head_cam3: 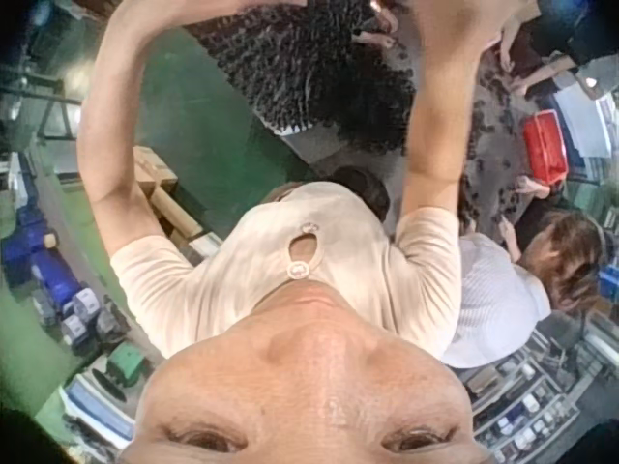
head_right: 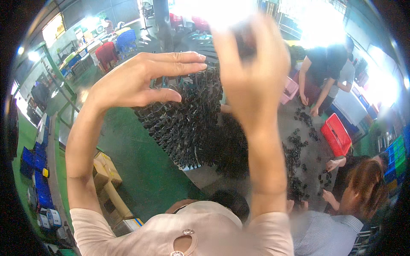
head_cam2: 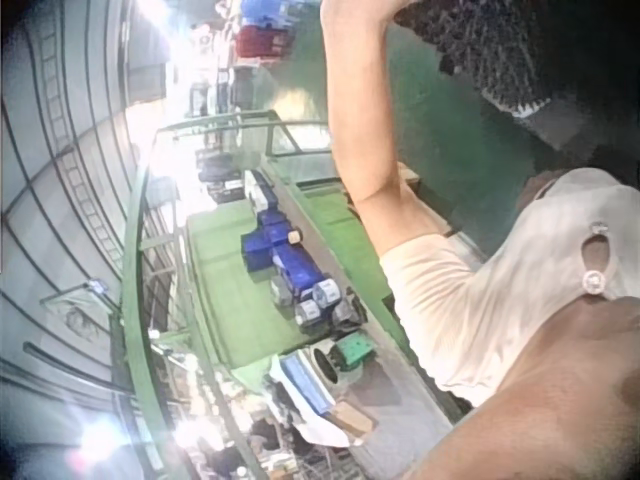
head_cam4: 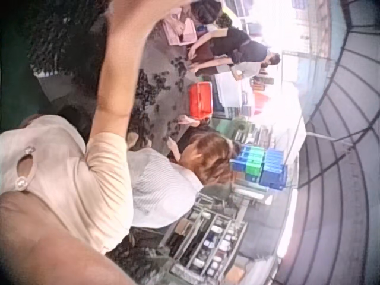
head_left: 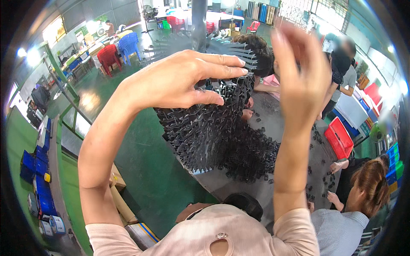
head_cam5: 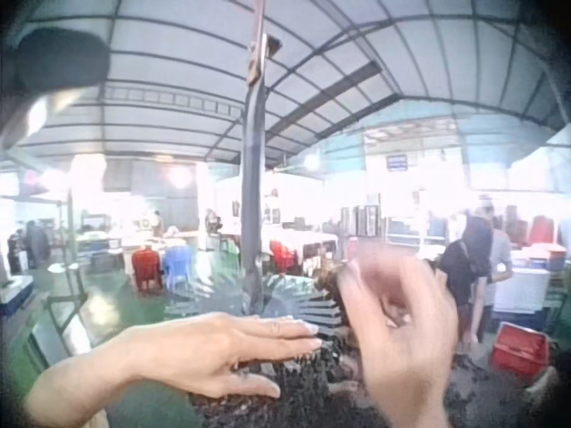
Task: The person attaches small black plastic pieces onto a rotating metal stand with radial arms. They repeatedly pick up pieces from a table and clip them onto the stand, working alongside other people in a factory setting.
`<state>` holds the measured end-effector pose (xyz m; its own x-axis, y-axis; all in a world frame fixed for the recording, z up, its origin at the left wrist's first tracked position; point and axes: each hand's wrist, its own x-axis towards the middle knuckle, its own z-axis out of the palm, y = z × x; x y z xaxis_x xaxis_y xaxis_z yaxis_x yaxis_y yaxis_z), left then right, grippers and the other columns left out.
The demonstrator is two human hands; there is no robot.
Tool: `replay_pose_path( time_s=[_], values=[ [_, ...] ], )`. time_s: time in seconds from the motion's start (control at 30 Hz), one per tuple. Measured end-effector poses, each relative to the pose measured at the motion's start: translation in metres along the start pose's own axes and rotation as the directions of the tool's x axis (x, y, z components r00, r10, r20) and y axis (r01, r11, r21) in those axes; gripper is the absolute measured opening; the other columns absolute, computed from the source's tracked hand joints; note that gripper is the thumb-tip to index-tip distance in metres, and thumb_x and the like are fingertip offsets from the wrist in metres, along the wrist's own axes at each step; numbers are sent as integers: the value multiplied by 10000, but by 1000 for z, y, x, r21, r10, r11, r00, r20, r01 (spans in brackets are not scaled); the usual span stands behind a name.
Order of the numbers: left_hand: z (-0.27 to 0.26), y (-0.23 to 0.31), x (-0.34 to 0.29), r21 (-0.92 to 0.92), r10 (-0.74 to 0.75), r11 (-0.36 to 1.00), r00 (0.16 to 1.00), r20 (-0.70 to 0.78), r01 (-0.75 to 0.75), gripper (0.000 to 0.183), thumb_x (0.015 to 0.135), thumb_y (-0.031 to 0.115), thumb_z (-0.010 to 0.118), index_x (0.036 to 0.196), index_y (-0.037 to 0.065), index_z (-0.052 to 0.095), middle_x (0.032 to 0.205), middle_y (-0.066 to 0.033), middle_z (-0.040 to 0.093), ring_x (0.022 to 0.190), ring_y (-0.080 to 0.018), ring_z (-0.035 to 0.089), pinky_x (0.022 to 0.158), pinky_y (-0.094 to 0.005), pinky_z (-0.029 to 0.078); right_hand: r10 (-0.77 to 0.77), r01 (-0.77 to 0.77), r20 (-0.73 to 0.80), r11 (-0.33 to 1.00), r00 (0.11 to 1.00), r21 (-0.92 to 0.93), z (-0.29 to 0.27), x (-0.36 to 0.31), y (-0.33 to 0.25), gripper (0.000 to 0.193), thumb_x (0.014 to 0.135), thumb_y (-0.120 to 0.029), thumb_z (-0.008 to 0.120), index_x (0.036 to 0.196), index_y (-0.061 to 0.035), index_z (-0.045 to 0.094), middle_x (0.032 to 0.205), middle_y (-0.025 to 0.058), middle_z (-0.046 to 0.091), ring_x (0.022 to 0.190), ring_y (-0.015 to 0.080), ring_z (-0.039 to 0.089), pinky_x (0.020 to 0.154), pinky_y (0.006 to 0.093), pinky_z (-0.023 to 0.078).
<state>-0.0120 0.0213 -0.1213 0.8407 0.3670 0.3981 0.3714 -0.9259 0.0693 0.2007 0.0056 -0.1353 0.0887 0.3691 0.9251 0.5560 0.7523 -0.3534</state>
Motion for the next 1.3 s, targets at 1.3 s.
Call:
replay_pose_path(
  time_s=[1.3],
  values=[
    [-7,-21,12,187,-112,978,990,81,96,764,806,397,704,1430,69,411,1448,-154,445,1371,-320,379,1122,-431,319,6,-9,-16,982,1000,-190,46,-63,50,145,822,-228,696,916,-118,701,824,62,609,712,266,596,643,367,435]
  ],
)
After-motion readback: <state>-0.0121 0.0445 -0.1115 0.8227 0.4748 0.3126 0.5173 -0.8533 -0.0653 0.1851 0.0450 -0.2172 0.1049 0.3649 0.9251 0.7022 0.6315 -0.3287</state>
